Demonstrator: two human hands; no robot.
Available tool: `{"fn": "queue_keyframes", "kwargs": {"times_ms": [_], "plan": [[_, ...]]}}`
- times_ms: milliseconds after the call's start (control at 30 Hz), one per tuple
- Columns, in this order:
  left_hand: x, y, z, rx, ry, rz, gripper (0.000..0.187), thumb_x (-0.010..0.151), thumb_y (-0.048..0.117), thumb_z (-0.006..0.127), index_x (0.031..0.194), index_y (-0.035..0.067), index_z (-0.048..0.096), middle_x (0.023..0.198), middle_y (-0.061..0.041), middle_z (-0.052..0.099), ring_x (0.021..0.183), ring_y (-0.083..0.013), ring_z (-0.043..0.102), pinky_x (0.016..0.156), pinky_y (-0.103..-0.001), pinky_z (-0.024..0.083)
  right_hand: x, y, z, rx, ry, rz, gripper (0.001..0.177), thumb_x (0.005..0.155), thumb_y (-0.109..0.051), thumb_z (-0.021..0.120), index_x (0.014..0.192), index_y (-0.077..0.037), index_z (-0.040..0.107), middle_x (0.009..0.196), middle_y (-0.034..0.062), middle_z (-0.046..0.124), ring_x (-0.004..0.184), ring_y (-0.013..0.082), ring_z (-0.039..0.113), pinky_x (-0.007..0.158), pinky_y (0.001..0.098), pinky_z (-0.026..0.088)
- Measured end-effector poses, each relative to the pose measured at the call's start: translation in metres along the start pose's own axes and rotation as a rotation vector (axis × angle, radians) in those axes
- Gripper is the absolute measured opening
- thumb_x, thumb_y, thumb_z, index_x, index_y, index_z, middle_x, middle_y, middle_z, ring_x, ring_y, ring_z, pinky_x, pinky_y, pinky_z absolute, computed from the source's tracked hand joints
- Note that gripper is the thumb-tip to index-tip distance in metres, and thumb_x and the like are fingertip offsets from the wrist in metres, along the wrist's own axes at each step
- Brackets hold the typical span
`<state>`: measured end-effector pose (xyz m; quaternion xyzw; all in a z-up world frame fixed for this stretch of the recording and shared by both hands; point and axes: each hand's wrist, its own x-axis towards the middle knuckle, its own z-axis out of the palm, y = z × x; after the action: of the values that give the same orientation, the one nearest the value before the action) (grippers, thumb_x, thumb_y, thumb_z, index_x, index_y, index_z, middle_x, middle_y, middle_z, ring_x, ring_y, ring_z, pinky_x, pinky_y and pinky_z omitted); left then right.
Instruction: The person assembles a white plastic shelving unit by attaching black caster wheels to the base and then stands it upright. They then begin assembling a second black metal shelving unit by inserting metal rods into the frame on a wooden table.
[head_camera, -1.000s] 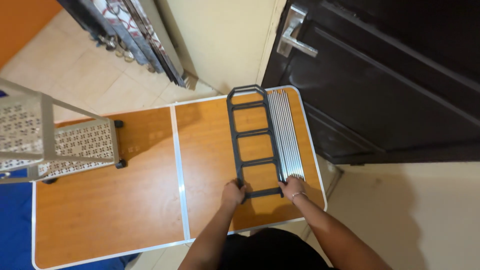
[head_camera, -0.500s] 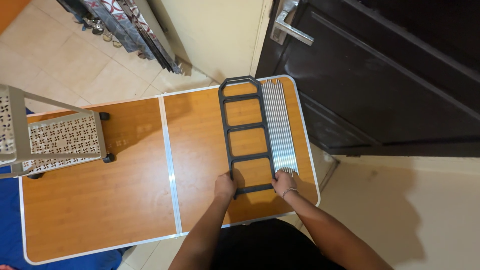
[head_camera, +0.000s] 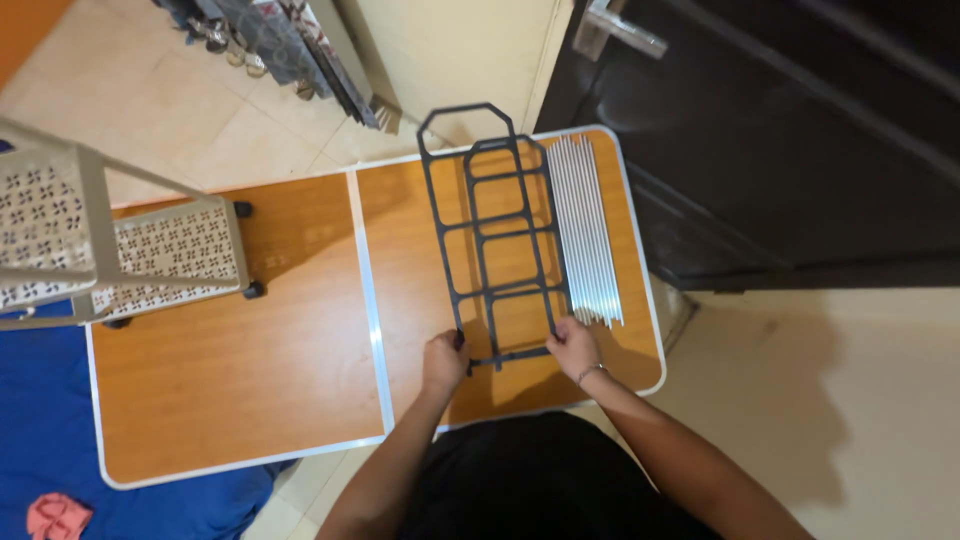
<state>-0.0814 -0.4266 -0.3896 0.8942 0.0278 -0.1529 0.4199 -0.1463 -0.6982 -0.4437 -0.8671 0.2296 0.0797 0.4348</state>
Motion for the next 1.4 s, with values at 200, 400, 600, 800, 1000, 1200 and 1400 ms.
{"fn": "queue_keyframes", "kwargs": {"times_ms": [200,400,600,800,1000,1200,1400], "plan": [[0.006,-0.022,-0.051,0.024,-0.006,-0.089,0.020,0.084,0.016,0.076,0.082,-0.003,0.070,0.076,-0.023,0.072,0.069,-0.0377,0.070,0.066,-0.044,0.056,-0.013,-0.040,0.023,0.192,-0.250,0.080,0.037,0.090,-0.010,0.072,0.125,-0.002,0.065,0.092,0.0052,0.075,0.078,0.0130,0.068,0.071,0.0287,0.058],[0.002,-0.093,-0.068,-0.100,0.033,-0.180,0.033,0.086,0.021,0.075,0.112,0.000,0.073,0.093,-0.015,0.076,0.082,-0.0273,0.075,0.073,-0.040,0.059,-0.039,-0.106,0.046,0.417,-0.380,0.005,0.032,0.089,-0.009,0.073,0.119,-0.002,0.065,0.101,0.0020,0.074,0.089,0.0090,0.071,0.081,0.0263,0.060],[0.005,-0.152,-0.077,-0.540,-0.188,-0.456,0.055,0.094,0.033,0.068,0.142,0.006,0.060,0.114,-0.019,0.071,0.094,-0.0319,0.074,0.080,-0.044,0.058,-0.060,-0.175,0.075,0.428,-0.435,-0.145,0.019,0.089,-0.008,0.076,0.106,-0.003,0.069,0.090,0.0010,0.070,0.083,0.0094,0.065,0.078,0.0252,0.057],[-0.005,-0.141,-0.097,-0.659,-0.238,-0.435,0.065,0.103,0.054,0.043,0.153,0.012,0.046,0.138,-0.002,0.059,0.131,-0.0183,0.052,0.103,-0.038,0.044,-0.075,-0.199,0.115,0.305,-0.391,-0.239,0.021,0.086,-0.011,0.081,0.099,-0.003,0.066,0.083,0.0029,0.066,0.075,0.0096,0.060,0.068,0.0248,0.052],[-0.012,-0.082,-0.100,-0.702,-0.192,-0.104,0.053,0.090,0.017,0.072,0.136,-0.001,0.051,0.116,-0.017,0.070,0.100,-0.0191,0.071,0.084,-0.033,0.061,-0.088,-0.211,0.144,0.413,-0.463,-0.163,0.031,0.089,-0.010,0.072,0.116,-0.006,0.058,0.083,0.0001,0.063,0.073,0.0105,0.063,0.067,0.0231,0.053],[0.001,-0.086,-0.117,-0.672,-0.190,-0.095,0.032,0.102,0.011,0.062,0.130,-0.005,0.059,0.100,-0.011,0.073,0.089,-0.0162,0.072,0.075,-0.029,0.061,-0.087,-0.207,0.144,0.225,-0.518,-0.281,0.033,0.086,-0.016,0.079,0.113,-0.003,0.067,0.092,0.0039,0.067,0.079,0.0145,0.068,0.070,0.0285,0.057],[-0.007,-0.137,-0.130,-0.947,-0.080,-0.308,0.036,0.109,0.022,0.048,0.138,0.002,0.053,0.072,-0.002,0.048,0.052,-0.0094,0.043,0.043,-0.025,0.038,-0.077,-0.144,0.160,0.099,-0.351,-0.209,0.040,0.086,-0.020,0.079,0.119,-0.002,0.066,0.107,0.0104,0.069,0.102,0.0231,0.068,0.086,0.0364,0.057]]}}
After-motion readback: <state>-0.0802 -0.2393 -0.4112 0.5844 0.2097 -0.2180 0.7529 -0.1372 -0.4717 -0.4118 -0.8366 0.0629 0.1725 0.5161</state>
